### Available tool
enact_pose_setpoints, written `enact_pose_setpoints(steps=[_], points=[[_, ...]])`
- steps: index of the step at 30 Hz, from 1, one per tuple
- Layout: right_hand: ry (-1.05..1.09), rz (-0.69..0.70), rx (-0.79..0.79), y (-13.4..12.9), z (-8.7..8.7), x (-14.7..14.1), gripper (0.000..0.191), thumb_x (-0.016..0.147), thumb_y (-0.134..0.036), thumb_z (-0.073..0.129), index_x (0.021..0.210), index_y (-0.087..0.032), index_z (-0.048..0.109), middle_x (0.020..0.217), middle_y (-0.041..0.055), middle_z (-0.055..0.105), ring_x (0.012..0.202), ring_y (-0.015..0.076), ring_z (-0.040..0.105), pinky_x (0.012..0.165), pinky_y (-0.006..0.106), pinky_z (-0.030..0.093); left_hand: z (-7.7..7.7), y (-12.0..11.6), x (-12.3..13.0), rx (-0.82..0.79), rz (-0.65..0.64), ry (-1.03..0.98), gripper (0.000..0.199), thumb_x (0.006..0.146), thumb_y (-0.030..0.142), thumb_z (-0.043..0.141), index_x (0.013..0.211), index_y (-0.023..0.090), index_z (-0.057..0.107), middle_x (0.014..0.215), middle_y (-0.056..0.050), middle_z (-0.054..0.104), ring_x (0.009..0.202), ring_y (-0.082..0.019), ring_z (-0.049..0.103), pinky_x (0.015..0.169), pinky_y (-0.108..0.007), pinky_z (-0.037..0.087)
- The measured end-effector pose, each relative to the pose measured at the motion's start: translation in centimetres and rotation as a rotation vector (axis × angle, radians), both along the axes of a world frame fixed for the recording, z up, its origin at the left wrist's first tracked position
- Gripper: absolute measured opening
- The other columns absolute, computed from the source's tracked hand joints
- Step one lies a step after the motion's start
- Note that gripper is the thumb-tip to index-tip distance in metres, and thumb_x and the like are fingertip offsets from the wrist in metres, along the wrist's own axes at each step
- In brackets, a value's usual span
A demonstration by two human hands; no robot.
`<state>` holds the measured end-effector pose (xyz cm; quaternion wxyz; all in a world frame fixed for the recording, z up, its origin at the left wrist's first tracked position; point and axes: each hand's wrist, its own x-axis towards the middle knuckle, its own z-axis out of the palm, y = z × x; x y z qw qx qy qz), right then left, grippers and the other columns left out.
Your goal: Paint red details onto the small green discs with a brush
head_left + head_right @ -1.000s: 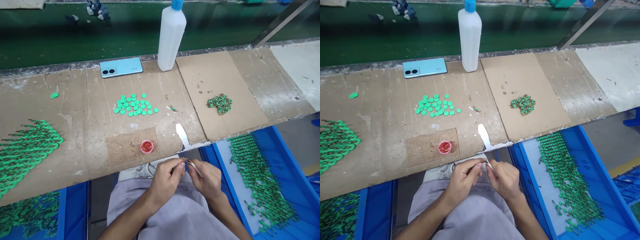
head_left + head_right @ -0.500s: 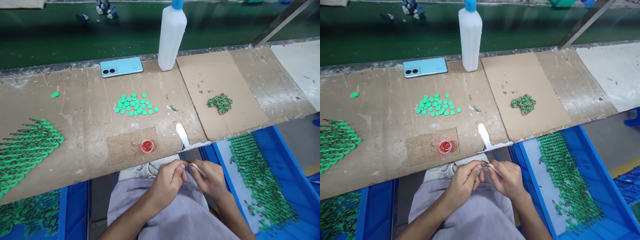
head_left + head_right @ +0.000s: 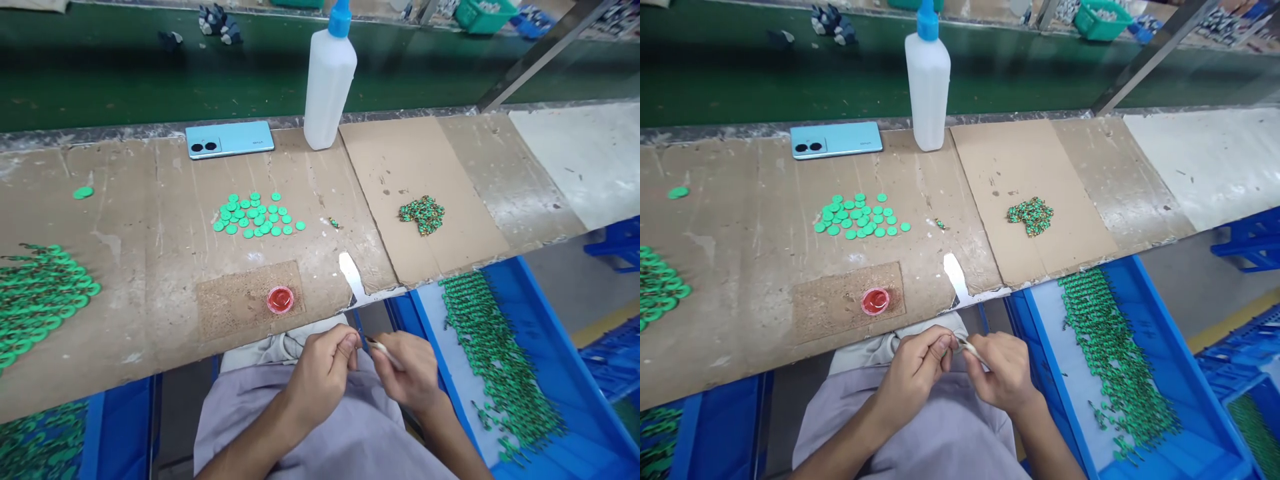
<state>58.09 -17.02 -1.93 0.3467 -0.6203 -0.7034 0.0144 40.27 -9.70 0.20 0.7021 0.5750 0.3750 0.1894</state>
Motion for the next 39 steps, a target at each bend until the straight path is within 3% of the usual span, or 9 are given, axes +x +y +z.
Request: enact_pose_setpoints(steps=[10,18,24,29,34,39], points=[[-0.005,-0.064,0.016,0.2,-0.3,0.0,0.014,0.111,-0.019,0.055,0.102,-0.019,0.066,0.066,0.0010,0.069,0.048,0.0166,0.063,0.050,0.029,0.044,0.7,0.1,0.2,0.122,0.041,0.027,0.033,0.106,0.027,0.046,0.074,0.022,0.054,0.062,0.002,0.055,0.058,-0.014,0.051,0.062,-0.028,0.039],[0.000,-0.028,0.009,0.1,-0.2,-0.2,0.020,0.113,-0.021,0.051,0.099,-0.019,0.065,0.066,0.0019,0.070,0.048,0.0161,0.063,0.051,0.029,0.044,0.1,0.0,0.6,0.090,0.076,0.054,0.025,0.101,0.027,0.054,0.080,0.021,0.067,0.063,0.001,0.062,0.056,-0.015,0.055,0.058,-0.027,0.041],[-0.001,-0.037,-0.006,0.0,-0.4,0.2,0.017,0.113,-0.020,0.053,0.102,-0.018,0.065,0.067,0.0017,0.070,0.049,0.0156,0.062,0.051,0.028,0.043,0.0,-0.1,0.6,0.085,0.079,0.047,0.026,0.101,0.026,0.054,0.079,0.020,0.067,0.064,0.001,0.064,0.051,-0.013,0.053,0.054,-0.026,0.039],[-0.010,0.020,-0.016,0.0,-0.4,-0.3,0.026,0.117,-0.027,0.048,0.097,-0.019,0.063,0.067,0.0004,0.069,0.050,0.0149,0.063,0.053,0.029,0.044,-0.3,0.1,0.6,0.112,0.064,0.049,0.027,0.101,0.024,0.054,0.077,0.019,0.064,0.066,0.001,0.062,0.051,-0.012,0.051,0.053,-0.025,0.037],[-0.023,-0.052,-0.021,0.2,-0.5,-1.1,0.025,0.118,-0.025,0.049,0.099,-0.018,0.063,0.068,0.0009,0.070,0.050,0.0145,0.063,0.054,0.029,0.042,-0.2,0.5,0.5,0.214,0.067,0.052,0.032,0.102,0.022,0.052,0.070,0.019,0.058,0.063,0.002,0.056,0.059,-0.013,0.051,0.059,-0.026,0.037],[-0.043,-0.135,0.047,0.1,-0.9,0.5,0.016,0.116,-0.021,0.054,0.109,-0.015,0.067,0.068,0.0022,0.070,0.048,0.0153,0.061,0.053,0.031,0.040,1.0,0.6,0.3,0.260,0.031,0.047,0.034,0.103,0.022,0.051,0.069,0.019,0.058,0.063,0.002,0.052,0.059,-0.013,0.048,0.060,-0.027,0.035]])
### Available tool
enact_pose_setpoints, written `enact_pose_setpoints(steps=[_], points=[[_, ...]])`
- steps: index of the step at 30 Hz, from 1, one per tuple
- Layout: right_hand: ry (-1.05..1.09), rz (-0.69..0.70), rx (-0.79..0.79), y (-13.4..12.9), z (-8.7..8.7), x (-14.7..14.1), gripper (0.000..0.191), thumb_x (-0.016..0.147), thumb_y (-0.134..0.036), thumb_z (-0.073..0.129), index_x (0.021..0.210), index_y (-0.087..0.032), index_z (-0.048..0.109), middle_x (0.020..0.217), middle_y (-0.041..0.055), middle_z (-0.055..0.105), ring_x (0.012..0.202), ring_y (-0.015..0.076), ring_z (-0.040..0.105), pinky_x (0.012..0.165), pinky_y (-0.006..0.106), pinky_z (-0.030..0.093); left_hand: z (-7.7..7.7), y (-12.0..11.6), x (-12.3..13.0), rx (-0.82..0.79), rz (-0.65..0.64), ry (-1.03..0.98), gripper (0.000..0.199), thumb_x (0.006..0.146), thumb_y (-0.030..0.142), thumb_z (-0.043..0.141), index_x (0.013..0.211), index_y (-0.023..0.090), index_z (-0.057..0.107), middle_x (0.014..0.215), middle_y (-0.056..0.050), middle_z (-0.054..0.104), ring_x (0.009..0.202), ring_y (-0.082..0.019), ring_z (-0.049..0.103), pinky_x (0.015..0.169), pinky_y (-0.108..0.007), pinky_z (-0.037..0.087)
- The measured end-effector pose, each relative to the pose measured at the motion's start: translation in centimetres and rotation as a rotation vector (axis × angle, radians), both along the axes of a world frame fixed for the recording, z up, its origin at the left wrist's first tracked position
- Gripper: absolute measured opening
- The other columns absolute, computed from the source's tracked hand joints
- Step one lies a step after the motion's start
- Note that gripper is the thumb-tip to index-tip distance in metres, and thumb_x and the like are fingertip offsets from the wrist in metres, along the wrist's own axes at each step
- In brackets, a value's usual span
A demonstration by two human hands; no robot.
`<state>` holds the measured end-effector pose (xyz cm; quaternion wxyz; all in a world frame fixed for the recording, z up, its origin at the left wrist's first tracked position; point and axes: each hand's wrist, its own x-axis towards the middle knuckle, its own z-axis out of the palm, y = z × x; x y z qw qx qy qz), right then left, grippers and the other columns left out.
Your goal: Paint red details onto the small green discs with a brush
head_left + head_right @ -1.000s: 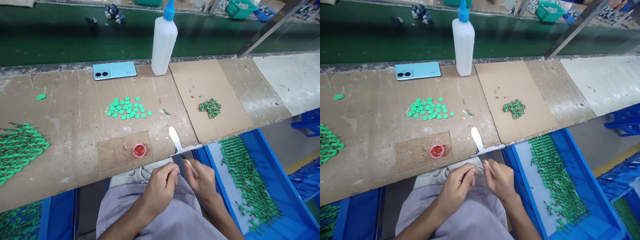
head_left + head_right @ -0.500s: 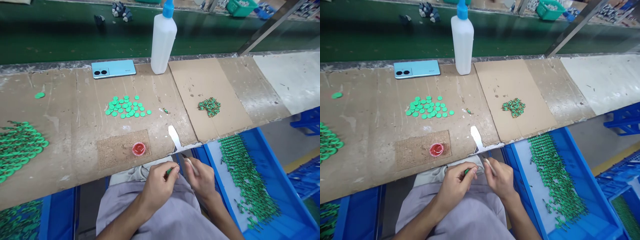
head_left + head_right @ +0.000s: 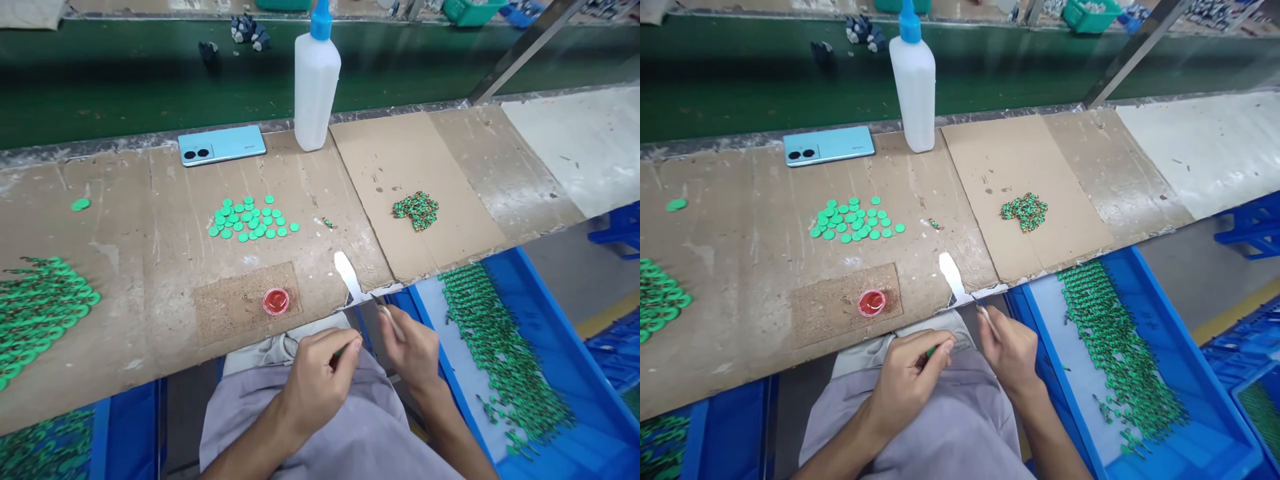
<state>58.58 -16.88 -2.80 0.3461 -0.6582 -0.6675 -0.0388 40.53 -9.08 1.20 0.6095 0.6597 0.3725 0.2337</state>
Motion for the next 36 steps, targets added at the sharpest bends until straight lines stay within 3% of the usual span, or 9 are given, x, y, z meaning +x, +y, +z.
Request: enact_pose_setpoints(steps=[6,11,17,20,23,29,33,36], points=[[0.009,0.137,-0.006,-0.28,-0.22,-0.13,0.022,0.117,-0.028,0.049,0.104,-0.019,0.065,0.070,0.0012,0.071,0.052,0.0157,0.064,0.055,0.030,0.046,-0.26,0.09,0.21,-0.118,0.022,-0.004,0.026,0.102,0.023,0.053,0.079,0.018,0.066,0.067,0.001,0.058,0.062,-0.014,0.052,0.060,-0.026,0.037],[0.015,0.015,0.021,-0.19,-0.43,-0.06,0.012,0.113,-0.017,0.056,0.108,-0.016,0.067,0.071,0.0030,0.072,0.049,0.0157,0.062,0.050,0.031,0.042,0.33,-0.11,0.22,-0.053,-0.017,-0.003,0.038,0.103,0.024,0.052,0.065,0.019,0.052,0.062,0.002,0.048,0.060,-0.012,0.045,0.059,-0.027,0.033],[0.036,0.127,0.047,-0.66,0.02,-0.13,0.021,0.116,-0.026,0.049,0.106,-0.020,0.066,0.069,0.0009,0.071,0.051,0.0163,0.065,0.053,0.030,0.048,0.29,-0.02,0.44,-0.117,-0.002,-0.023,0.032,0.103,0.024,0.052,0.071,0.019,0.057,0.063,0.002,0.053,0.059,-0.012,0.049,0.058,-0.027,0.035],[0.041,0.073,0.001,-0.47,-0.05,-0.02,0.016,0.114,-0.024,0.056,0.104,-0.018,0.067,0.068,0.0006,0.071,0.049,0.0152,0.063,0.051,0.030,0.045,0.32,-0.08,0.41,-0.118,-0.018,-0.033,0.036,0.103,0.024,0.052,0.068,0.020,0.054,0.062,0.003,0.050,0.056,-0.011,0.047,0.057,-0.026,0.035],[0.056,0.006,0.015,-0.49,0.00,0.26,0.012,0.113,-0.020,0.056,0.109,-0.017,0.067,0.071,0.0024,0.073,0.050,0.0154,0.065,0.051,0.029,0.046,0.41,-0.28,0.42,-0.159,-0.007,-0.047,0.033,0.104,0.025,0.051,0.072,0.019,0.058,0.064,0.003,0.053,0.054,-0.011,0.048,0.057,-0.026,0.036],[0.071,0.143,0.012,-0.73,0.33,-0.14,0.021,0.116,-0.029,0.050,0.105,-0.020,0.065,0.074,0.0016,0.075,0.053,0.0151,0.067,0.055,0.027,0.051,0.00,-0.52,0.53,-0.179,-0.035,-0.071,0.032,0.107,0.028,0.048,0.082,0.018,0.065,0.068,0.002,0.059,0.052,-0.010,0.049,0.055,-0.026,0.038],[0.071,0.047,-0.014,-0.34,0.16,-0.06,0.013,0.113,-0.021,0.057,0.105,-0.018,0.067,0.069,0.0005,0.072,0.049,0.0147,0.065,0.050,0.028,0.046,0.12,-0.67,0.13,-0.145,-0.045,-0.136,0.035,0.110,0.031,0.046,0.083,0.017,0.064,0.069,0.001,0.058,0.051,-0.010,0.049,0.055,-0.025,0.039],[0.090,0.010,0.014,-0.25,0.27,0.16,0.013,0.112,-0.020,0.055,0.109,-0.018,0.067,0.073,0.0015,0.074,0.052,0.0152,0.068,0.052,0.026,0.050,0.31,-0.80,-0.09,-0.229,-0.034,-0.193,0.036,0.111,0.036,0.046,0.092,0.016,0.068,0.068,0.002,0.057,0.050,-0.009,0.046,0.052,-0.024,0.037]])
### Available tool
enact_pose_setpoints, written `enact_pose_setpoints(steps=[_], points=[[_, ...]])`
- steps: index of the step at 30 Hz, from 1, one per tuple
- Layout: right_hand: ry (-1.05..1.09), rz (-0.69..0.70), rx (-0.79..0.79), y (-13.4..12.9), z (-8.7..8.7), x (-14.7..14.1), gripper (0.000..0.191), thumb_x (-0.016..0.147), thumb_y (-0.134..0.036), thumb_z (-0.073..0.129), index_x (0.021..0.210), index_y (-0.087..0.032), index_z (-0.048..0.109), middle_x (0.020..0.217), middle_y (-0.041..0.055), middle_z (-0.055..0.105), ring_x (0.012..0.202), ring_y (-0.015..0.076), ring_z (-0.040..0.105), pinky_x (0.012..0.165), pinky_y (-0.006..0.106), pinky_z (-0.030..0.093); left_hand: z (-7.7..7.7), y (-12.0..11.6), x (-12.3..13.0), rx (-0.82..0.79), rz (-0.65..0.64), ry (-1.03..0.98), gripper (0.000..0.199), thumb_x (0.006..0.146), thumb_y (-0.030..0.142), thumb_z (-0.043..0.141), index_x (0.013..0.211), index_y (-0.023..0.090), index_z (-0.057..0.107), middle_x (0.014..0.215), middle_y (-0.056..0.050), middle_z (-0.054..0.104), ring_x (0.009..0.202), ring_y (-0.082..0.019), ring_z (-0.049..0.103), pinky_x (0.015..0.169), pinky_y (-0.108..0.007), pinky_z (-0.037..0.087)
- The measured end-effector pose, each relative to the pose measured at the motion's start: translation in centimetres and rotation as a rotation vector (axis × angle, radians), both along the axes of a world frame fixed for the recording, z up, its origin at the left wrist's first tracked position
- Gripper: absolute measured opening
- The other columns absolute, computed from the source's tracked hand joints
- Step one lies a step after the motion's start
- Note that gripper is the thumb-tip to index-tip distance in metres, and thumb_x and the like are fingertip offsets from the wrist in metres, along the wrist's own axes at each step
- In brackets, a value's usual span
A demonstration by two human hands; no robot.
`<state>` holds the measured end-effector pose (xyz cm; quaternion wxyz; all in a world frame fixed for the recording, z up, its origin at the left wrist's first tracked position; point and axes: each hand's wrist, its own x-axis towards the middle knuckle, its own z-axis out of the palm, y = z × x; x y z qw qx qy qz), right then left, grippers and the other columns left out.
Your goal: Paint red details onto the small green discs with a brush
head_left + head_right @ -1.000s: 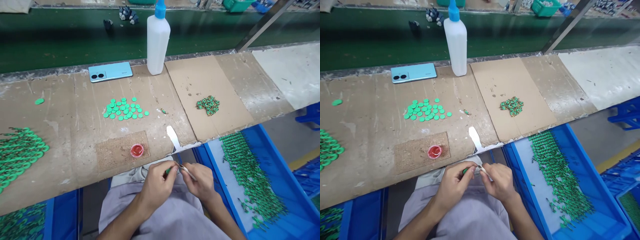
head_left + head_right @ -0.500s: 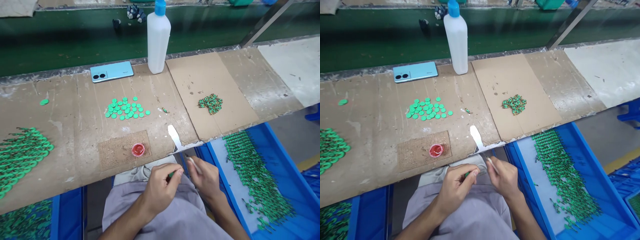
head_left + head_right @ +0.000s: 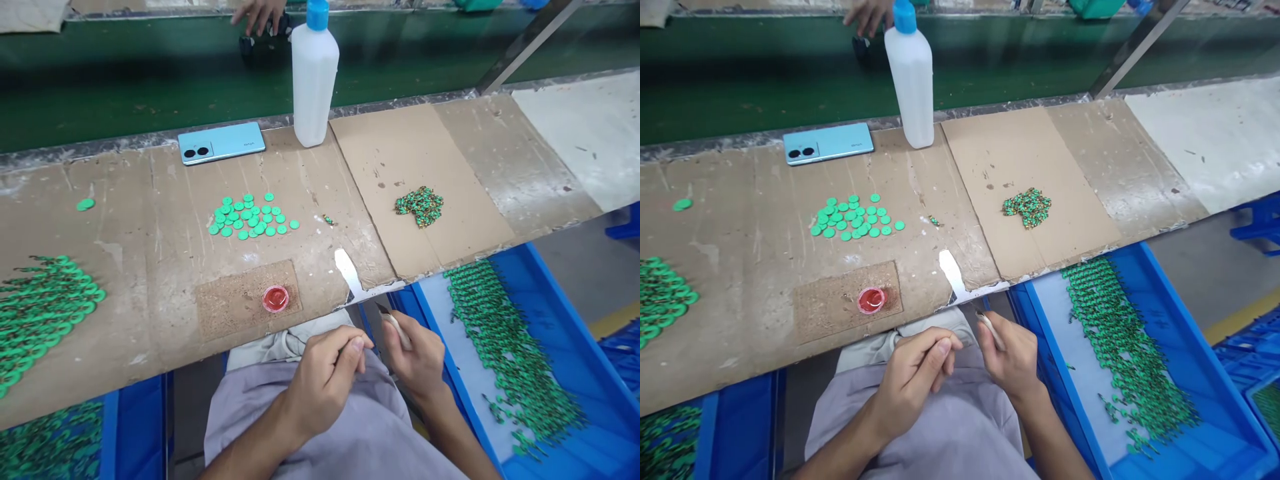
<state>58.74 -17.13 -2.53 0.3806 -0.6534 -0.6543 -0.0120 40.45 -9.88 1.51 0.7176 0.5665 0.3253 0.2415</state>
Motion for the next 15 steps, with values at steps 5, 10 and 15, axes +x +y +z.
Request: enact_pose_setpoints(steps=[5,10,15], points=[[0.028,0.080,0.008,-0.12,0.38,-0.11,0.017,0.112,-0.026,0.054,0.105,-0.022,0.069,0.072,0.0008,0.075,0.052,0.0162,0.070,0.053,0.024,0.056,-0.07,0.04,0.01,-0.265,-0.021,-0.090,0.045,0.110,0.054,0.050,0.102,0.014,0.069,0.069,0.003,0.053,0.049,-0.008,0.040,0.047,-0.022,0.031],[0.063,0.065,0.049,-0.22,0.50,-0.03,0.017,0.108,-0.021,0.055,0.112,-0.022,0.072,0.078,0.0044,0.079,0.058,0.0211,0.075,0.055,0.028,0.061,-0.06,0.39,-0.07,-0.369,-0.031,-0.137,0.046,0.104,0.060,0.061,0.104,0.014,0.070,0.069,0.003,0.056,0.048,-0.006,0.040,0.047,-0.022,0.031],[0.070,0.068,0.065,-0.03,0.74,0.06,0.018,0.111,-0.025,0.054,0.111,-0.021,0.071,0.079,0.0047,0.079,0.057,0.0200,0.074,0.054,0.027,0.061,0.01,0.64,0.05,-0.423,0.007,-0.146,0.045,0.097,0.059,0.072,0.105,0.015,0.069,0.068,0.004,0.058,0.045,-0.005,0.038,0.046,-0.021,0.031]])
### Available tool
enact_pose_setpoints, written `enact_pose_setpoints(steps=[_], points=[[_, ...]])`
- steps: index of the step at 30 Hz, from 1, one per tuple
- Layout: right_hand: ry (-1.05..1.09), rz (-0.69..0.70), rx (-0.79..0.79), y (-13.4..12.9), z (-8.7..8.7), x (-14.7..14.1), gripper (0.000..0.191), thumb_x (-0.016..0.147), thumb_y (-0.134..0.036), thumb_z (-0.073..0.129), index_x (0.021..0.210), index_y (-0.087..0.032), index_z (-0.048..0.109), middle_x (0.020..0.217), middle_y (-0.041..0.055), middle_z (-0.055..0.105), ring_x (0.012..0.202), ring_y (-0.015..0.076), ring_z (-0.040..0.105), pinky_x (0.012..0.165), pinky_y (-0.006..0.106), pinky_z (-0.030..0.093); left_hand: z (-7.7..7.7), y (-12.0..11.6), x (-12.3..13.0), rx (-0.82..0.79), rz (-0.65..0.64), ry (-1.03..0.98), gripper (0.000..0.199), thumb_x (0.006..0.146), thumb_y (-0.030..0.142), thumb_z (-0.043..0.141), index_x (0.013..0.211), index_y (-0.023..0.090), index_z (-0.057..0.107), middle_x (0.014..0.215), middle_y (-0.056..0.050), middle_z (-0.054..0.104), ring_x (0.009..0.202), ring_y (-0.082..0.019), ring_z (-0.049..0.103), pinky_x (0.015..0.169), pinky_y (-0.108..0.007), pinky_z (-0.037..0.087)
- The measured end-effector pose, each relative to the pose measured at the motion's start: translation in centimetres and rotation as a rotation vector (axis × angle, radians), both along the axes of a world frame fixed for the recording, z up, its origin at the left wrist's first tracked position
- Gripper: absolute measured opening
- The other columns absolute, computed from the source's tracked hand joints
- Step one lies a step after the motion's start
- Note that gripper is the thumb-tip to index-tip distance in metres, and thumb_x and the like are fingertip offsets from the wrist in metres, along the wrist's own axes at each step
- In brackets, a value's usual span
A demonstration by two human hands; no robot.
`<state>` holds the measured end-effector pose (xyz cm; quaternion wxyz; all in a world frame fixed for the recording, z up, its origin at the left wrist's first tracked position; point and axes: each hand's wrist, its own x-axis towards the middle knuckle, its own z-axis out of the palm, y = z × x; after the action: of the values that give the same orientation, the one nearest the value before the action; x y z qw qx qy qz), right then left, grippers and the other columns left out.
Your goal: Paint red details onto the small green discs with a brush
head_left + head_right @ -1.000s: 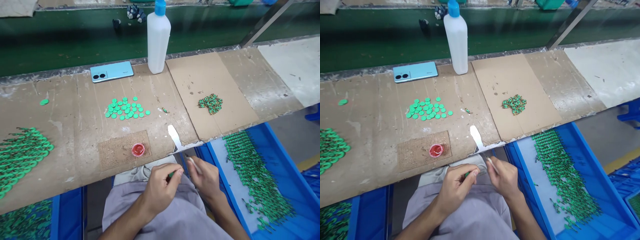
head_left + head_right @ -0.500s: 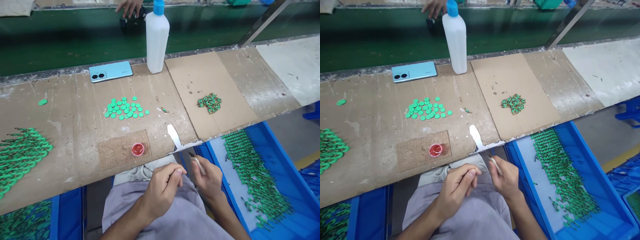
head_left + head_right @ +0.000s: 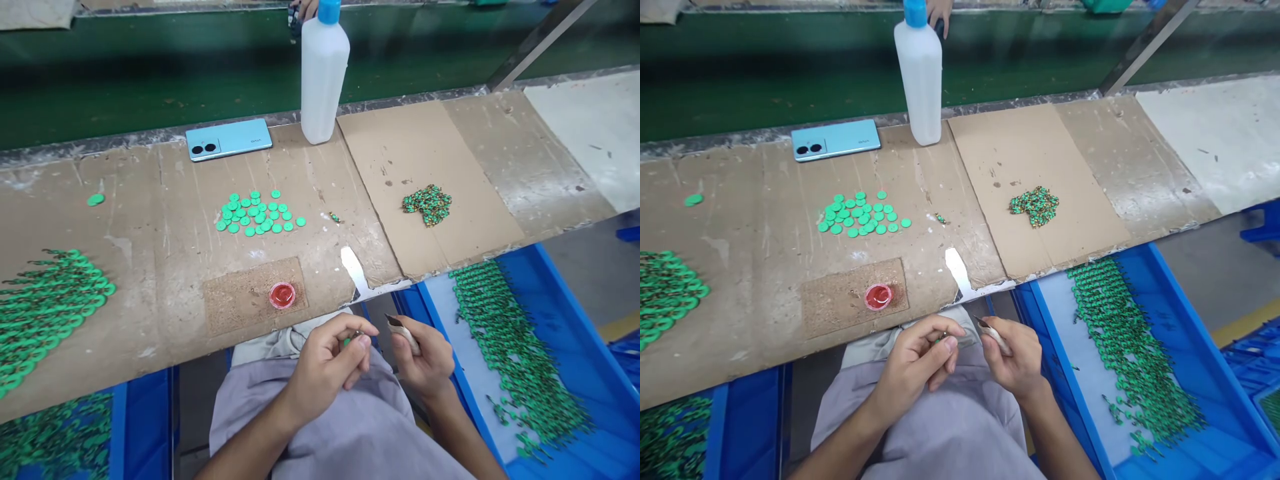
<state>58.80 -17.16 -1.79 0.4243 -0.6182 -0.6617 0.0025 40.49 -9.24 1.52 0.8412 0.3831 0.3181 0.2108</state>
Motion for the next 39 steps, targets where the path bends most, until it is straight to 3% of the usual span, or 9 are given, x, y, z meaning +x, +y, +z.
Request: enact_pose_setpoints(steps=[9,22,28,32,36,39], points=[[-0.005,0.061,-0.006,0.4,0.5,-0.3,0.018,0.109,-0.022,0.054,0.113,-0.022,0.072,0.079,0.0042,0.079,0.057,0.0203,0.074,0.053,0.028,0.060,-0.2,0.1,-0.2,0.147,-0.004,0.071,0.049,0.107,0.056,0.055,0.105,0.013,0.077,0.073,0.000,0.057,0.058,-0.010,0.045,0.056,-0.025,0.038],[-0.055,0.184,-0.028,0.4,-0.3,-0.3,0.018,0.113,-0.027,0.052,0.112,-0.018,0.068,0.073,0.0033,0.074,0.049,0.0163,0.063,0.050,0.029,0.047,-0.5,-0.2,0.3,0.207,0.019,0.299,0.024,0.094,0.038,0.068,0.094,0.015,0.077,0.069,-0.001,0.067,0.050,-0.011,0.053,0.050,-0.023,0.040],[-0.092,0.083,-0.055,0.3,-0.2,0.1,0.010,0.109,-0.016,0.058,0.109,-0.018,0.068,0.071,0.0024,0.073,0.051,0.0165,0.064,0.052,0.030,0.047,-0.6,-0.3,0.2,0.235,0.045,0.334,0.020,0.090,0.035,0.072,0.091,0.016,0.079,0.068,-0.002,0.071,0.050,-0.011,0.053,0.049,-0.023,0.040],[-0.088,0.101,-0.057,0.1,0.0,0.2,0.014,0.110,-0.021,0.056,0.107,-0.020,0.069,0.071,0.0020,0.074,0.049,0.0160,0.063,0.051,0.030,0.047,-0.7,-0.1,0.3,0.142,0.042,0.311,0.017,0.082,0.033,0.080,0.088,0.016,0.081,0.067,-0.001,0.069,0.050,-0.011,0.054,0.049,-0.024,0.043],[-0.091,0.021,-0.073,0.1,0.1,0.2,0.012,0.108,-0.018,0.058,0.108,-0.019,0.070,0.071,0.0021,0.075,0.051,0.0163,0.066,0.051,0.029,0.048,-0.8,0.0,0.4,0.089,0.085,0.335,0.019,0.077,0.033,0.087,0.086,0.017,0.082,0.067,0.000,0.070,0.049,-0.011,0.054,0.048,-0.024,0.043],[-0.079,0.090,-0.077,0.1,0.1,0.3,0.014,0.108,-0.019,0.057,0.106,-0.020,0.070,0.073,0.0025,0.076,0.050,0.0159,0.065,0.052,0.029,0.049,-1.1,0.0,0.3,0.100,0.092,0.358,0.015,0.076,0.028,0.087,0.085,0.017,0.083,0.066,0.001,0.071,0.050,-0.012,0.057,0.050,-0.023,0.045]])
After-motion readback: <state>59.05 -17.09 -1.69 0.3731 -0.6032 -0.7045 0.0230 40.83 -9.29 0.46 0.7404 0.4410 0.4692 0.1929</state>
